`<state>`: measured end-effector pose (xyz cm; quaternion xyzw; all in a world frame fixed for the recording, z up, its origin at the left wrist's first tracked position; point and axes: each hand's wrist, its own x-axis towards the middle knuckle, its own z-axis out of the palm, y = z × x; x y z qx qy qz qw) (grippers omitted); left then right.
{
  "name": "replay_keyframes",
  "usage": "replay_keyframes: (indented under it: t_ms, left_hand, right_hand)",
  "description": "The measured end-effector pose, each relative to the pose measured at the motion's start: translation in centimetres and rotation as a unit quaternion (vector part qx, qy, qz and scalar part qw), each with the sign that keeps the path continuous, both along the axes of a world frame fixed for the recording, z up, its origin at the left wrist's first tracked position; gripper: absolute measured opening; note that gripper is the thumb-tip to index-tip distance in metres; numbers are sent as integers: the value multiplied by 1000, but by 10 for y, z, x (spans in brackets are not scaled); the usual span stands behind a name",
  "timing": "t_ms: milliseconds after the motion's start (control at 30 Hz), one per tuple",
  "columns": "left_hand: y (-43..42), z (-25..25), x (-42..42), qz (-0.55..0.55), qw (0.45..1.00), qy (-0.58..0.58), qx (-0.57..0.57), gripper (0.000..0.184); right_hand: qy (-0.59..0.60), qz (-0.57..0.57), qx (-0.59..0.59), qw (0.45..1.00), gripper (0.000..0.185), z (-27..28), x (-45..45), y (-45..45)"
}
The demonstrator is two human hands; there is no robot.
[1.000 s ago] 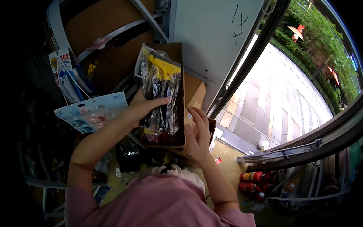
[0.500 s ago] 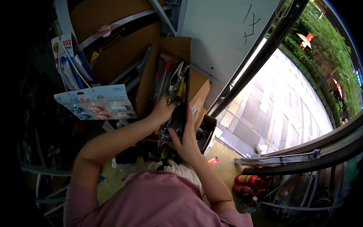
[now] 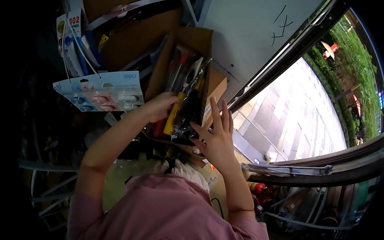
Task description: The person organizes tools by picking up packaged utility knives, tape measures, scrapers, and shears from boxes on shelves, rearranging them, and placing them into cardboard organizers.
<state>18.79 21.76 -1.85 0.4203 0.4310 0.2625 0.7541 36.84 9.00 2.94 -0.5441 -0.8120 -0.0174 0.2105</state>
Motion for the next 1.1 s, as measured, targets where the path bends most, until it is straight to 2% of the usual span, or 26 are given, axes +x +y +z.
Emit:
replay_keyframes:
  t_ms: [33, 67, 133, 200, 267, 300, 333, 400, 433, 467, 500, 533, 600, 633, 667, 733, 833, 900, 933, 1000, 1033, 1067, 1100]
  left_hand:
    - [5, -19, 2, 27, 999, -33, 8, 36]
    - [3, -15, 2, 29, 999, -36, 3, 36]
    - [0, 1, 4, 34, 996, -72, 27, 40]
    - [0, -9, 9, 37, 995, -86, 25, 42]
    - [-4, -28, 19, 60, 993, -27, 97, 40]
    - [-6, -30, 20, 54, 993, -3, 107, 37]
    - [-4, -32, 20, 56, 993, -5, 106, 37]
    - [1, -36, 20, 58, 994, -8, 92, 36]
    - [0, -38, 22, 57, 994, -10, 91, 36]
    - [-4, -35, 23, 81, 990, -53, 99, 36]
    - [-8, -32, 25, 104, 984, -96, 107, 36]
    - [-11, -27, 26, 72, 985, -56, 147, 38]
    - [-17, -20, 26, 64, 971, 23, 230, 46]
    - [-21, -23, 26, 79, 926, 120, 349, 50]
    - [-25, -30, 26, 92, 857, 214, 460, 54]
    - [-32, -40, 28, 11, 851, 256, 458, 72]
    - [-34, -43, 30, 50, 835, 249, 488, 61]
    - [-39, -28, 25, 114, 835, 223, 490, 44]
    - [-42, -19, 22, 112, 835, 222, 491, 44]
    - [-50, -4, 15, 41, 745, 351, 566, 31]
    - [-56, -1, 22, 66, 785, 336, 516, 25]
    - [-55, -2, 25, 66, 785, 335, 516, 25]
    - [-51, -5, 28, 21, 797, 354, 489, 23]
  right_hand:
    - [22, 18, 17, 999, 27, -5, -3, 3]
    - [19, 19, 12, 1000, 27, -5, -5, 5]
    - [-74, 10, 35, 997, 14, -4, -10, 10]
    - [-127, -10, 33, 991, 16, -15, -11, 13]
    - [-138, -27, -30, 990, 14, -17, -14, 12]
    - [-78, -12, -62, 995, 18, -1, -15, 10]
    - [-80, -11, -63, 995, 18, 1, -13, 11]
    - [90, -3, 10, 996, 29, 7, -13, 13]
    - [33, 7, 38, 999, 39, 13, -17, 13]
    - [31, 6, 37, 999, 39, 12, -21, 12]
    - [-30, 7, 40, 999, 39, 11, -24, 11]
    - [-91, 9, 42, 995, 40, 11, -25, 10]
    - [-114, -13, 76, 990, 35, 0, -16, 11]
    - [-96, -14, 90, 991, 34, -7, -10, 12]
    - [-76, -15, 104, 992, 33, -10, -8, 11]
    - [-60, -12, 68, 996, 29, -17, -9, 9]
    - [-58, -23, 67, 996, 25, -19, -13, 9]
    - [-71, -24, 83, 994, 21, -15, -13, 7]
    - [-71, -26, 83, 994, 21, -15, -12, 8]
    - [-65, -4, 115, 991, 17, -18, -11, 8]
    - [-66, -5, 115, 991, 17, -21, -10, 9]
    - [-57, -6, 139, 989, 15, -24, -10, 9]
    - [-49, -7, 164, 985, 13, -26, -10, 9]
